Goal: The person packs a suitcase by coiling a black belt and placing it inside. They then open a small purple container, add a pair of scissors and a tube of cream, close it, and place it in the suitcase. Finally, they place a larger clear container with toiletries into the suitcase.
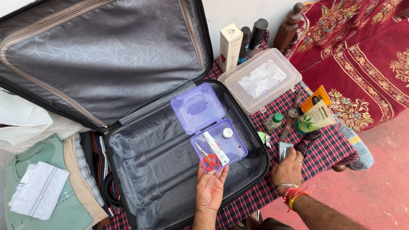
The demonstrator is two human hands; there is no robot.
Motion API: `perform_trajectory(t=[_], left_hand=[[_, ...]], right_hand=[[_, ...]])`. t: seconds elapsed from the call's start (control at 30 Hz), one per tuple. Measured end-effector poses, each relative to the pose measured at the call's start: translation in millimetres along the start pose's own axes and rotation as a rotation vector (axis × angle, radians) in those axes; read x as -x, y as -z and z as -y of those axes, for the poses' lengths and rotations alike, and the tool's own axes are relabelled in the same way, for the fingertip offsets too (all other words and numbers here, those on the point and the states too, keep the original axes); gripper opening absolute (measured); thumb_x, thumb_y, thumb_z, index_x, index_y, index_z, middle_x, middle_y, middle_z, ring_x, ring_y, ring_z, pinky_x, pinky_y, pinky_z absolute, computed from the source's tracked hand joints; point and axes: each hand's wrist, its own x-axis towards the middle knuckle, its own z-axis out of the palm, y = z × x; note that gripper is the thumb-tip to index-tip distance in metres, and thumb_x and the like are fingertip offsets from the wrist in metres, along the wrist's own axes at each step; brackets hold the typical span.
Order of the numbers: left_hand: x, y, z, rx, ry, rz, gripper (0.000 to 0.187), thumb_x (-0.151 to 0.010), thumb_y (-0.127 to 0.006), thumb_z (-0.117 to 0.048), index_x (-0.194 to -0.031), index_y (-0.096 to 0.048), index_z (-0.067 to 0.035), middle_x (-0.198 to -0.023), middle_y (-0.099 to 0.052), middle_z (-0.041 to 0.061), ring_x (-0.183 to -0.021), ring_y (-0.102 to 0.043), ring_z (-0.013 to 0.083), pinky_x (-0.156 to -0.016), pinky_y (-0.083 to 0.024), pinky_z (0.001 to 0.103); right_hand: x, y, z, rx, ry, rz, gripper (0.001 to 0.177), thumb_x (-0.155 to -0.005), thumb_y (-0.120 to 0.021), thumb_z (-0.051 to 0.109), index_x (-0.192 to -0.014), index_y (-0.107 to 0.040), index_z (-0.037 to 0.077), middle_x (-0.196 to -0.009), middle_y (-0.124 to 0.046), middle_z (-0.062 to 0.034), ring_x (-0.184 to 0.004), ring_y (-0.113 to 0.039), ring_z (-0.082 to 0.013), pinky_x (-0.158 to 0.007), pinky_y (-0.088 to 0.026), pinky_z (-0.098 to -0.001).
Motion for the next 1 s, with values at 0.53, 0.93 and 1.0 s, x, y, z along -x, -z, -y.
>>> perform_trajectory(t=[0.53,0.93,1.0], left_hand=[[-2,1,-1,0.014,-0.003,-0.013,0.078,-0.083,-0.059,-0.004,-0.156,-0.035,-0.014,-0.148,-0.053,0.014,-0.135,-0.053,0.0334,-0.117,-0.040,0.051],[-4,8,1,0.040,-0.016,0.000,0.075,-0.083,-0.059,-0.003,-0.154,-0.037,-0.012,-0.146,-0.055,0.014,-0.133,-0.056,0.0328,-0.116,-0.042,0.051],[-4,10,2,0.041,-0.008,0.000,0.075,-0.082,-0.059,-0.003,-0.154,-0.038,-0.013,-0.145,-0.056,0.014,-0.132,-0.057,0.0332,-0.115,-0.043,0.051]], right_hand=[[-1,-3,-23,0.087,-0.029,0.152,0.073,-0.085,-0.069,0.021,-0.148,-0.036,0.009,-0.125,-0.064,-0.0254,-0.105,-0.068,-0.0436,-0.089,-0.057,-0.0521],[17,51,20,-0.454,0.342,-0.226,0.071,-0.081,-0.083,0.015,-0.142,-0.051,-0.004,-0.121,-0.068,-0.0192,-0.104,-0.070,-0.0236,-0.082,-0.060,-0.0357],[19,60,53,-0.518,0.528,-0.229,0.064,-0.083,-0.083,0.018,-0.137,-0.056,-0.003,-0.120,-0.069,-0.0176,-0.103,-0.071,-0.0232,-0.083,-0.060,-0.0350]])
